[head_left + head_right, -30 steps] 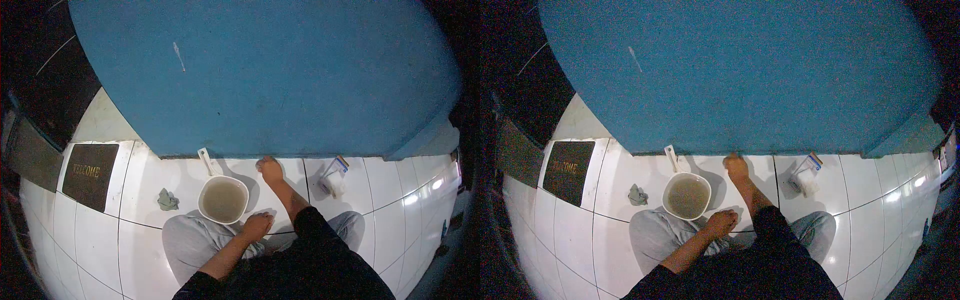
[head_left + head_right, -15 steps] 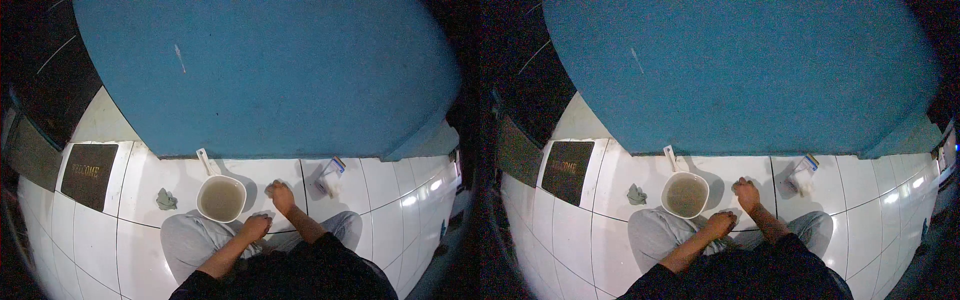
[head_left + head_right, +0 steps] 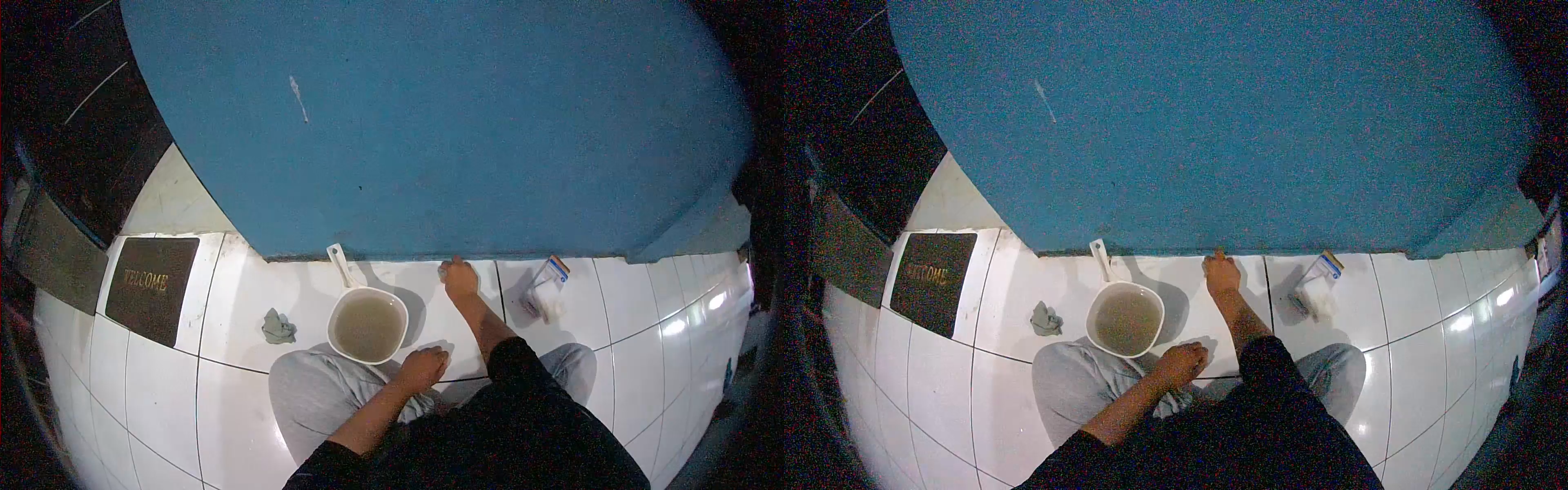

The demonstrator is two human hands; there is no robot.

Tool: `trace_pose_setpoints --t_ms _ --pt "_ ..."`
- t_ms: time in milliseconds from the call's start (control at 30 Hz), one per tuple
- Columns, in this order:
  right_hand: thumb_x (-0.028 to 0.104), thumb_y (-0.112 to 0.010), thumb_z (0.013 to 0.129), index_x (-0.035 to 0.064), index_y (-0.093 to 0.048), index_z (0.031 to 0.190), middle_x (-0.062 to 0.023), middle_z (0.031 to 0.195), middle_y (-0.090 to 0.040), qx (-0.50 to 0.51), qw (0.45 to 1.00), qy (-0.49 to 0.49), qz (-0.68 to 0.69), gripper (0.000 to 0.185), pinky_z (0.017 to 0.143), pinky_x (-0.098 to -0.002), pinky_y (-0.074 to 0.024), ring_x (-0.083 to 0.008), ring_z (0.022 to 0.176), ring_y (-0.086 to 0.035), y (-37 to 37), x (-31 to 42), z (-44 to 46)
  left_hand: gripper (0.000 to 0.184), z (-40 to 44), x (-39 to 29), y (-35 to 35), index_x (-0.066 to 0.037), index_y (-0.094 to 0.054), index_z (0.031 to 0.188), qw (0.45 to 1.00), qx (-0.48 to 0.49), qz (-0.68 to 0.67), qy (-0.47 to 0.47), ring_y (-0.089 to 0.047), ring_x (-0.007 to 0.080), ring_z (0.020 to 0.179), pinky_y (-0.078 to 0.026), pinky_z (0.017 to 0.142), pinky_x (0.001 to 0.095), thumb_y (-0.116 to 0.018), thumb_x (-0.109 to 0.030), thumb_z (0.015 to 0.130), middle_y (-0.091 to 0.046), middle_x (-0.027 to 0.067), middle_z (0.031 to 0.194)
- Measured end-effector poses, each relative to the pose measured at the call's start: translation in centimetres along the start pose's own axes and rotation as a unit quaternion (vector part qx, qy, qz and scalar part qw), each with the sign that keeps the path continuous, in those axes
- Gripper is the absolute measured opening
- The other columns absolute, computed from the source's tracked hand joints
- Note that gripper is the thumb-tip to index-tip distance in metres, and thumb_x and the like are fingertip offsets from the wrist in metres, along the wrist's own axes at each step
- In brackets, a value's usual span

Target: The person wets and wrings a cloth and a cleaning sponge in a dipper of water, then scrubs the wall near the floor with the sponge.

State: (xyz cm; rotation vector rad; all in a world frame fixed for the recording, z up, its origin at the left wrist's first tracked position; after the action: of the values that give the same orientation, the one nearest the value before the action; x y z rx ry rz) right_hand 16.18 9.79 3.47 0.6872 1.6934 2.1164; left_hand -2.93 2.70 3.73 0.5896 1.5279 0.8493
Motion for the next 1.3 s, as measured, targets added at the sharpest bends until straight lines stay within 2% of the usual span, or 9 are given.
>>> trace_pose_setpoints --t_ms 133,333,467,667,833,933,1000,1067,1300 --pt "0.019 -0.066 0.064 0.0126 -0.059 0.089 -0.0084 0.093 -0.05 0.074 0.996 0.049 -0.016 0.026 0.07 -0.0361 -0.0468 -0.028 0.082 -0.054 2.5 -0.6 -6.0 0.016 0.1 0.2 -0.4 -0.001 -0.052 0.082 0.999 -0.021 0.023 -0.011 -0.055 0.0321 0.076 -0.045 0.066 0.0426 -0.046 -0.016 0.076 -0.054 0.0159 0.083" --pt "0.015 -0.065 0.063 0.011 -0.059 0.086 -0.007 0.09 -0.051 0.056 0.998 0.017 0.017 0.025 0.066 -0.0348 -0.0468 -0.0269 0.076 -0.054 2.2 -1.8 -11.4 0.014 -0.3 -1.1 0.4 -0.002 -0.053 0.08 0.999 -0.021 0.046 -0.005 -0.056 0.0301 0.071 -0.046 0.061 0.0409 -0.049 -0.014 0.075 -0.053 0.0131 0.078" --pt "0.012 -0.063 0.06 0.011 -0.061 0.076 -0.007 0.08 -0.053 -0.004 1.0 0.017 0.026 0.016 0.062 -0.0362 -0.0461 -0.0269 0.074 -0.054 1.5 -2.1 -7.2 0.014 0.1 -0.9 0.2 -0.003 -0.053 0.08 0.999 -0.013 0.038 -0.017 -0.056 0.0298 0.074 -0.046 0.062 0.0415 -0.048 -0.016 0.076 -0.053 0.0127 0.079" --pt "0.015 -0.064 0.062 0.0115 -0.061 0.074 -0.0087 0.083 -0.055 -0.05 0.998 -0.026 0.041 0.013 0.06 -0.0382 -0.0467 -0.0279 0.071 -0.057 0.9 -2.4 0.1 0.015 0.2 -0.3 -0.3 -0.004 -0.052 0.082 0.999 -0.019 0.022 -0.023 -0.056 0.0298 0.076 -0.046 0.064 0.0423 -0.046 -0.017 0.077 -0.053 0.0129 0.081" --pt "0.015 -0.064 0.063 0.0113 -0.061 0.076 -0.012 0.08 -0.055 -0.043 0.999 0.004 -0.017 0.014 0.06 -0.0392 -0.0467 -0.0287 0.071 -0.058 0.5 -2.6 1.4 0.015 0.2 -0.2 -0.4 -0.004 -0.052 0.083 1.0 -0.014 0.01 -0.013 -0.055 0.0301 0.076 -0.045 0.066 0.0421 -0.046 -0.016 0.076 -0.054 0.0136 0.082" --pt "0.016 -0.064 0.064 0.0106 -0.06 0.075 -0.0121 0.083 -0.054 -0.012 0.996 -0.043 0.082 0.013 0.059 -0.0396 -0.0469 -0.0293 0.072 -0.057 0.6 -3.0 -0.7 0.015 0.3 -0.1 -0.2 -0.003 -0.052 0.082 0.999 -0.032 0.01 -0.014 -0.055 0.0301 0.076 -0.045 0.066 0.0413 -0.047 -0.016 0.075 -0.053 0.013 0.079" --pt "0.013 -0.058 0.068 0.0107 -0.056 0.077 -0.0108 0.091 -0.051 0.055 0.997 0.046 0.019 0.01 0.065 -0.0372 -0.0477 -0.0287 0.075 -0.055 2.5 -2.0 -4.5 0.015 0.2 -0.3 -0.1 -0.003 -0.052 0.081 1.0 -0.014 0.025 -0.012 -0.055 0.0295 0.076 -0.045 0.065 0.0405 -0.047 -0.016 0.075 -0.053 0.0124 0.078" --pt "0.013 -0.058 0.067 0.0103 -0.055 0.078 -0.0109 0.09 -0.05 0.098 0.993 0.062 -0.006 0.012 0.066 -0.0373 -0.0472 -0.0287 0.077 -0.054 3.1 -1.3 -7.3 0.015 0.2 -0.7 0.2 -0.003 -0.053 0.08 0.999 -0.018 0.025 -0.021 -0.055 0.0297 0.076 -0.046 0.065 0.0406 -0.048 -0.016 0.075 -0.053 0.0124 0.078" --pt "0.016 -0.065 0.062 0.0106 -0.059 0.083 -0.0074 0.086 -0.052 0.071 0.992 0.101 -0.013 0.022 0.065 -0.035 -0.0479 -0.0259 0.074 -0.056 3.5 -0.6 -8.3 0.013 0.1 -0.9 0.5 -0.003 -0.052 0.078 0.999 -0.04 0.012 -0.028 -0.056 0.0306 0.071 -0.046 0.062 0.041 -0.047 -0.015 0.075 -0.053 0.0129 0.078"
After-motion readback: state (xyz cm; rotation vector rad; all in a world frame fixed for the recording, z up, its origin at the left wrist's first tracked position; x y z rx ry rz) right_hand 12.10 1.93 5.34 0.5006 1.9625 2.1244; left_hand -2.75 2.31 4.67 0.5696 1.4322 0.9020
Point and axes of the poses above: each hand's wrist, its own z-axis towards the middle knuckle, its own y-axis out of the back of the hand, x = y × z, the point moved 4 cm from there along z, towards the middle knuckle
